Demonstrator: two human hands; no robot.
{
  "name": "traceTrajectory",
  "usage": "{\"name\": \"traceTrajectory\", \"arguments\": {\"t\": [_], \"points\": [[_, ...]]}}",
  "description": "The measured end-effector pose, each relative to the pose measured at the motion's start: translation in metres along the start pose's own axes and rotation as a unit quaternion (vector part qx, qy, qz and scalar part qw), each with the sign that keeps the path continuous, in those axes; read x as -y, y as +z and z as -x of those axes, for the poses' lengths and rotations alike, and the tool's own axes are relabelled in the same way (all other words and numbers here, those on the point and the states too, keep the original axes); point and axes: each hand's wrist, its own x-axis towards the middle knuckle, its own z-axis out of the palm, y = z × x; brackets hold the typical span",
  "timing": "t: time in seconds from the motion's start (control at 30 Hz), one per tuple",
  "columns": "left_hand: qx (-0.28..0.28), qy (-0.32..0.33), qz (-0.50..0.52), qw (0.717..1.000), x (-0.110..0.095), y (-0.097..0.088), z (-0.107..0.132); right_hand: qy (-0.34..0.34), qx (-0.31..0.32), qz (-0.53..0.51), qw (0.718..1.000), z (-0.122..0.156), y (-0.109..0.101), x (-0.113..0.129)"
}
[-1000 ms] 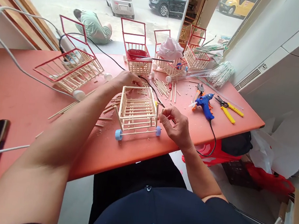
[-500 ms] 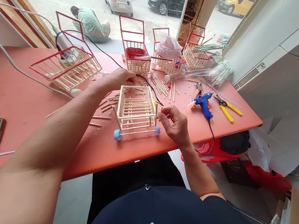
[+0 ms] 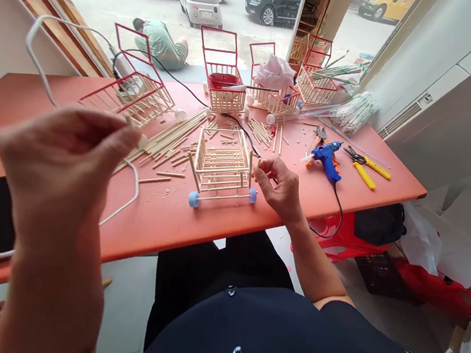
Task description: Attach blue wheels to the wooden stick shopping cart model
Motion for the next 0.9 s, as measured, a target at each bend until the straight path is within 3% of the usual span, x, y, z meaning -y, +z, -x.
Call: {"name": "traceTrajectory", "arguments": {"t": [0.07, 0.13, 0.2, 0.37, 0.6, 0.9], "points": [[-0.026, -0.027, 0.054, 0.998, -0.006, 0.004, 0.045, 0.000, 0.001, 0.005, 1.000, -0.001, 0.000, -0.001], [0.003, -0.076, 0.052, 0.996, -0.004, 0.020, 0.078, 0.001, 0.002, 0.007, 1.000, -0.001, 0.001, -0.002], [0.032, -0.083, 0.070, 0.994, 0.003, 0.040, 0.095, -0.001, 0.003, 0.007, 1.000, -0.001, 0.002, -0.003], [0.038, -0.064, 0.032, 0.997, 0.015, 0.074, 0.090, 0.000, 0.014, 0.004, 1.000, 0.000, 0.003, -0.006], [0.058, -0.075, -0.040, 0.995, 0.019, 0.079, 0.085, -0.010, 0.024, 0.018, 0.999, 0.002, 0.003, -0.007], [0.066, -0.055, -0.053, 0.995, 0.019, 0.085, 0.084, -0.011, 0.026, 0.019, 0.999, 0.002, 0.005, -0.006]]}}
